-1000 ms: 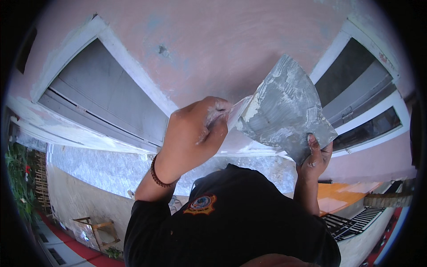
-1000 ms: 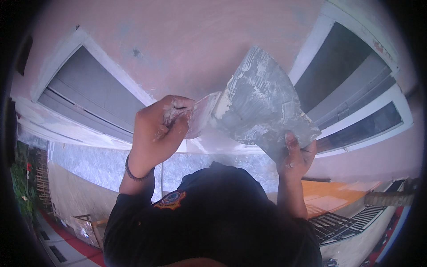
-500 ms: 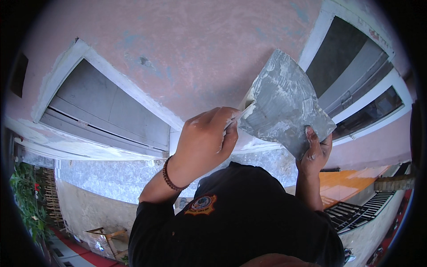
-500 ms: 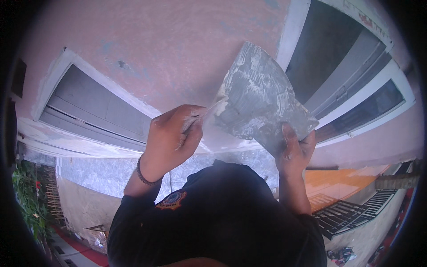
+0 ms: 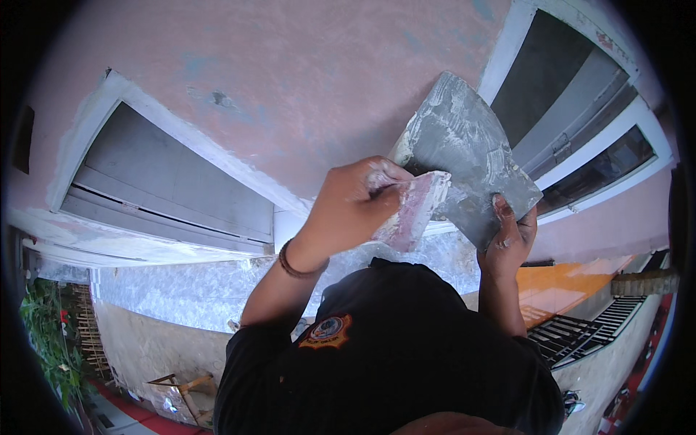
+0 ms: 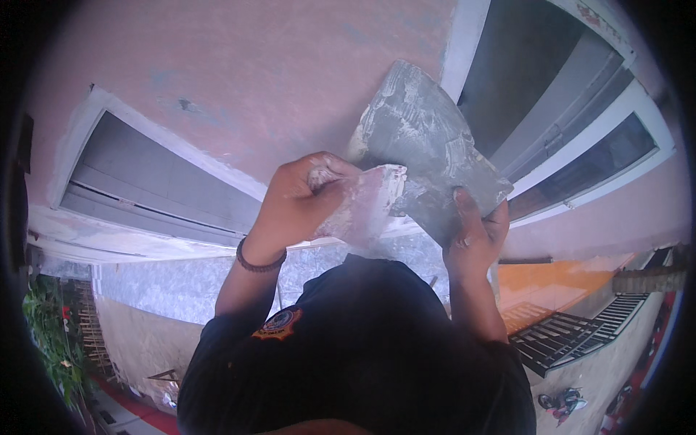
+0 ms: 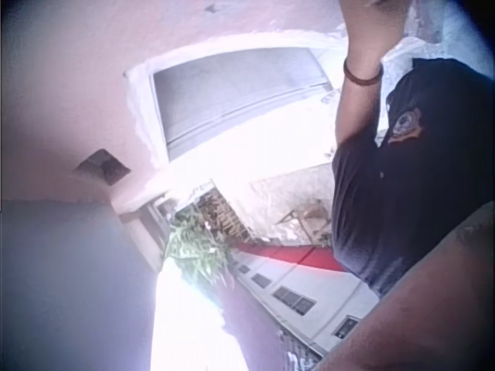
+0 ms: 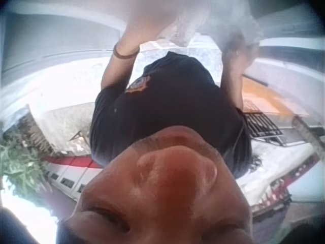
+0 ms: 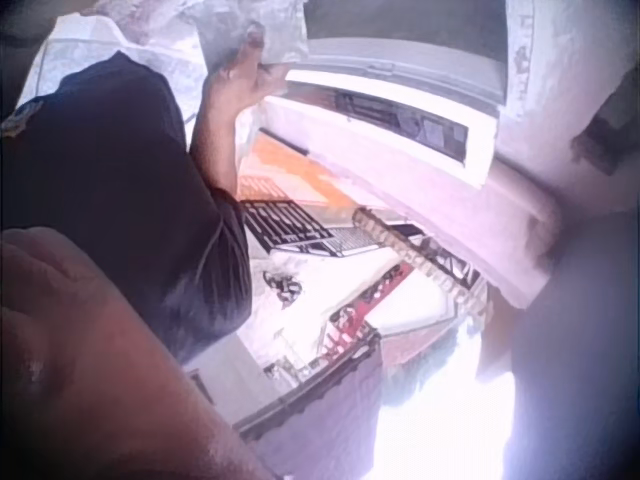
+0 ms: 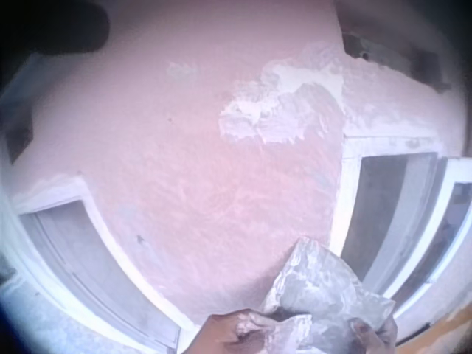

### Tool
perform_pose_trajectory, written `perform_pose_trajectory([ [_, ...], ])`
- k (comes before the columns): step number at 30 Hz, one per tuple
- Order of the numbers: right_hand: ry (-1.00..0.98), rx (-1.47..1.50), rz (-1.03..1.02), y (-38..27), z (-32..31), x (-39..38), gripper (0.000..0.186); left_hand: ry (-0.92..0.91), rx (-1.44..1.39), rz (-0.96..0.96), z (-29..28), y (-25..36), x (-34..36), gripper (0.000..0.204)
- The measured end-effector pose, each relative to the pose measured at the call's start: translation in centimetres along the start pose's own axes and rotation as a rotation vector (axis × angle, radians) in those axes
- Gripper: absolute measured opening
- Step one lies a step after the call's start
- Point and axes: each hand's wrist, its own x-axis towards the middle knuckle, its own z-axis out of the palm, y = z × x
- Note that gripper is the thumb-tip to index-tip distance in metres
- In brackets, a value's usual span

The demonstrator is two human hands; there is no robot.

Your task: The person applies plaster to a pink wall around a window frame using a trowel and a smaller scraper. They repeatedly scoop plaster from the trowel and smooth it onto the wall surface, focusing on the area above and beside the window.

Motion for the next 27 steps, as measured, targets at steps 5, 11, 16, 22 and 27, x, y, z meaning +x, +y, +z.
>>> perform_pose_trajectory([
  [5,0.055,-0.019,0.050,0.5,-0.9,-0.3,0.049,0.080,-0.597,-0.051,-2.0,-2.2,-0.9,0.018],
  [11,-0.038,-0.050,0.055,0.7,-1.1,1.8,0.061,0.556,-0.722,0.335,-8.3,-0.2,-4.4,0.026],
  [16,-0.127,-0.019,0.123,0.7,1.0,3.7,0.058,1.045,-0.225,0.500,-15.4,4.1,-4.1,0.020],
  [22,-0.177,-0.056,0.146,0.6,3.7,4.5,0.057,1.266,0.468,0.671,-19.0,8.0,-0.1,0.014],
  [27,-0.241,-0.009,0.134,0.0,4.0,4.3,0.057,1.308,0.860,0.541,-18.6,9.5,1.1,0.013],
])
